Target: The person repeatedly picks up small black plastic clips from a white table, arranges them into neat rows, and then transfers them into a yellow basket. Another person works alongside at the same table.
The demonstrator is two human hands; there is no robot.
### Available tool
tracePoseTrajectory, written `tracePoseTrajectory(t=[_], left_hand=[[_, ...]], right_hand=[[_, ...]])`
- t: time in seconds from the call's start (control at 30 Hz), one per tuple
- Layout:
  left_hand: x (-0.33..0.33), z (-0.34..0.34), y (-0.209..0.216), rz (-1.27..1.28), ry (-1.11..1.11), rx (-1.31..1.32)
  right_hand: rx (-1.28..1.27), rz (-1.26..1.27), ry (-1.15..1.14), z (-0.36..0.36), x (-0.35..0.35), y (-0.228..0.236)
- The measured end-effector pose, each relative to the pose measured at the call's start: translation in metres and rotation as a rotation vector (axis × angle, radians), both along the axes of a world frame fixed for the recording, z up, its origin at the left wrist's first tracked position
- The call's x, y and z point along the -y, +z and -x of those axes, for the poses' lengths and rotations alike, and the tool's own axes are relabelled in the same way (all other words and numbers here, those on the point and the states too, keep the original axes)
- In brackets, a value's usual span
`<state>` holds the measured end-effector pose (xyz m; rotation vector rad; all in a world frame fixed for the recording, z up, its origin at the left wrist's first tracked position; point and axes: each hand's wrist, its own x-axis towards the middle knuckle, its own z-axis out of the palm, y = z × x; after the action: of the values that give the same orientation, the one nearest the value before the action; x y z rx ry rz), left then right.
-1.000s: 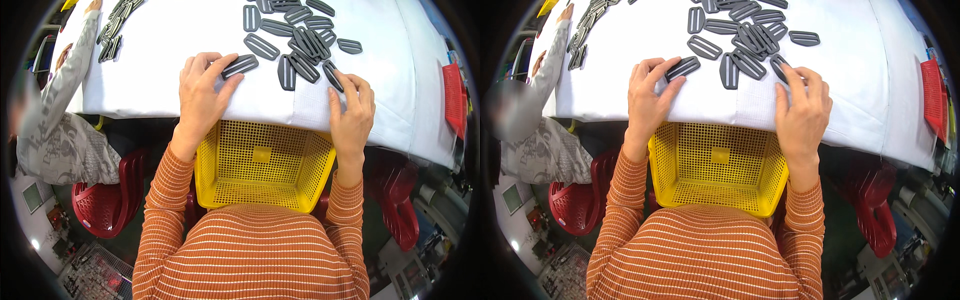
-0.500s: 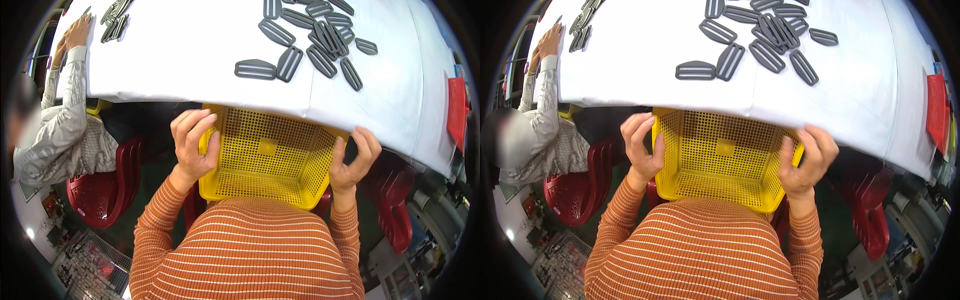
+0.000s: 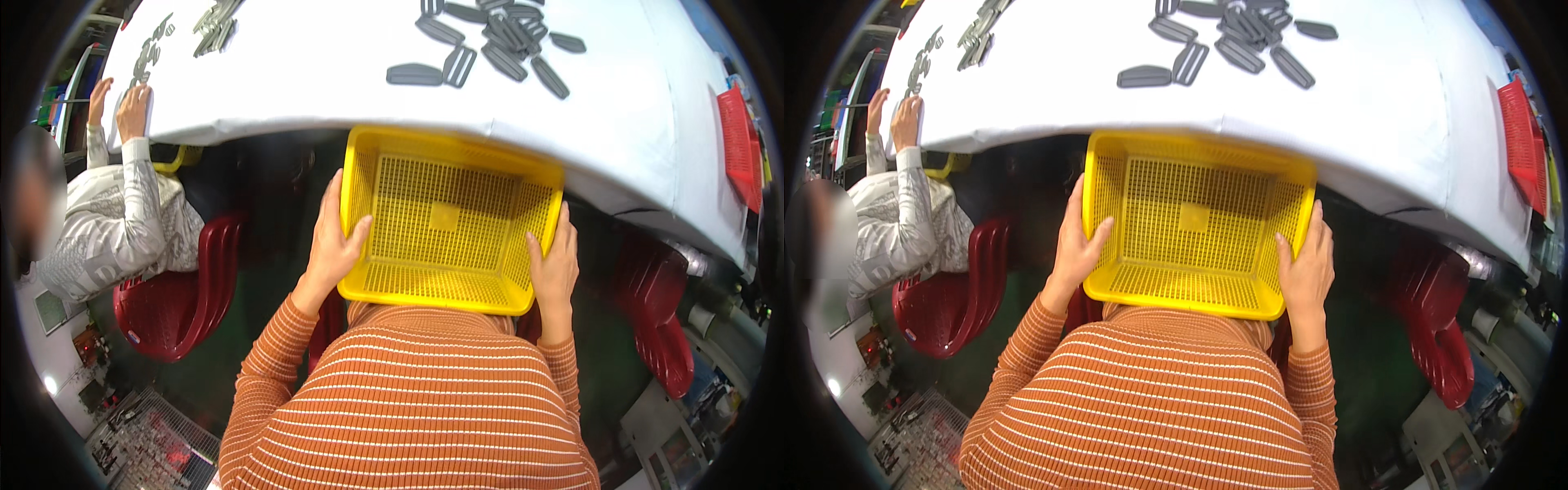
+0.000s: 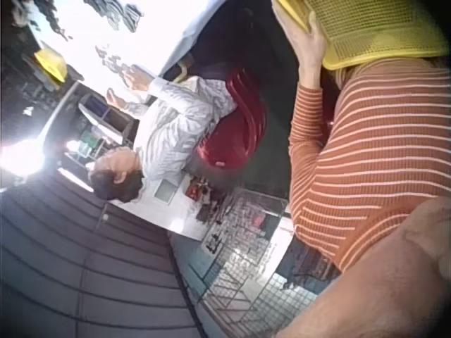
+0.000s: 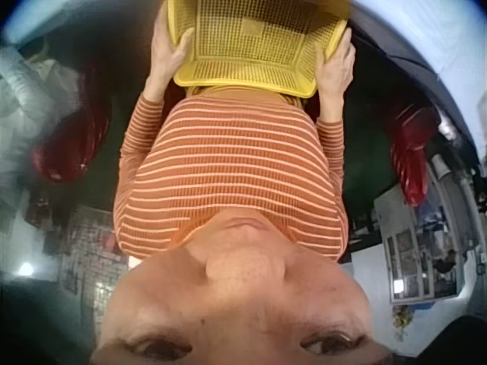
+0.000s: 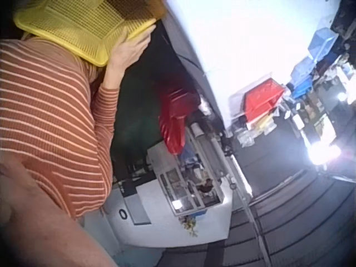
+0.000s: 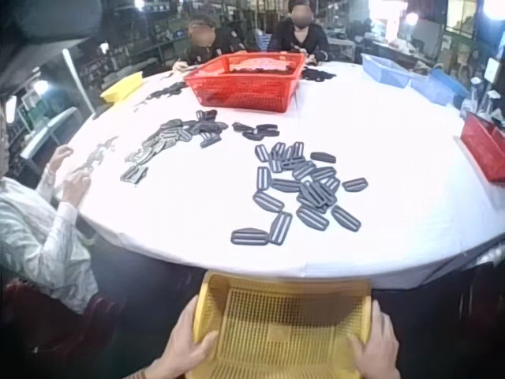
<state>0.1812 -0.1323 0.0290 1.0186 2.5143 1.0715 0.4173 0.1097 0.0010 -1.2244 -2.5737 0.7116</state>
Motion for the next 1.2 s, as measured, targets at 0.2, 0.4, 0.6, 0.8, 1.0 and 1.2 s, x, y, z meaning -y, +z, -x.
tracePoseTrajectory(t=[0.2,0.4,0.6,0.8,1.0,1.2], left_hand=[[-0.083,0.059,0.068,-0.211,-0.114,-0.531],[-0.182,0.124,0.07,-0.176,-0.403,-0.543],[-0.194,0.147,0.053,0.052,-0.523,-0.75],[-0.167,0.132,0.066,0.084,-0.459,-0.602],[-0.158,0.124,0.073,0.048,-0.403,-0.506],[-0.172,0.13,0.071,-0.037,-0.418,-0.543]], right_hand=[[-0.409,-0.385,0.304,0.097,-0.037,0.067],[-0.328,-0.333,0.485,0.184,-0.032,0.065],[-0.406,-0.41,0.283,0.169,-0.07,0.064],[-0.368,-0.426,0.325,0.162,-0.076,0.052],[-0.453,-0.51,0.322,0.166,-0.073,0.057],[-0.357,-0.242,0.239,0.152,-0.099,0.068]])
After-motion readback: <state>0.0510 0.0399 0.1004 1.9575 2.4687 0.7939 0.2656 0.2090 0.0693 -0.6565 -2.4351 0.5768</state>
